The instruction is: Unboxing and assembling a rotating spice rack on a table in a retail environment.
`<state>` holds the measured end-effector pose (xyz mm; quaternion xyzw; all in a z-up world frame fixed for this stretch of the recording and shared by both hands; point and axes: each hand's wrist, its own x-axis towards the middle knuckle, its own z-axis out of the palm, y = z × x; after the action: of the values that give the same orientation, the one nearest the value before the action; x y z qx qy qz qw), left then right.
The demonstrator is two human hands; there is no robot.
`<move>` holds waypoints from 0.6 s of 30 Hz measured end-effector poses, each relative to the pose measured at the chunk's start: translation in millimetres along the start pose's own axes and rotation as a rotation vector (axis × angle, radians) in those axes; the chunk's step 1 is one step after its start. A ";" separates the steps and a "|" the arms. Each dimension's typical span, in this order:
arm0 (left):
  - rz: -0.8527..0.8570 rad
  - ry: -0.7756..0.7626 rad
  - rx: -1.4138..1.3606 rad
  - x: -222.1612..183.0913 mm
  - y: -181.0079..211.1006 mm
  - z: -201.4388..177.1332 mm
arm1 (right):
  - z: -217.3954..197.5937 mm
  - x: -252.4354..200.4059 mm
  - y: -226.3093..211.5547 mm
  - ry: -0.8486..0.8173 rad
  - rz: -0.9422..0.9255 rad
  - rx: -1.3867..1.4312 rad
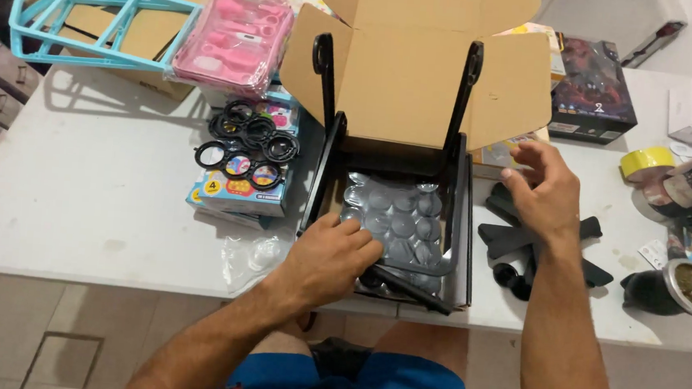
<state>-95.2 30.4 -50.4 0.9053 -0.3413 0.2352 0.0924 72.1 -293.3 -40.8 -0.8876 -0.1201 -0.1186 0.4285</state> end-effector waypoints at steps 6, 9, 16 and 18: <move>-0.056 0.321 0.057 -22.2 -4.8 -76.5 | 31.4 21.7 -6.4 0.086 -0.112 0.129; -0.193 0.423 0.025 -63.8 -15.7 -114.5 | 49.4 30.5 -17.5 0.084 -0.172 0.136; -0.893 0.518 0.084 -180.7 -62.4 -141.6 | 80.2 59.4 -40.6 0.055 -0.152 -0.267; -0.878 0.454 0.158 -215.2 -88.9 -125.9 | 91.2 67.1 -28.6 0.079 -0.219 -0.370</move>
<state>-223.3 262.0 -46.4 0.8939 0.1196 0.3901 0.1857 136.1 -196.6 -54.0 -0.9275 -0.1752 -0.2191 0.2472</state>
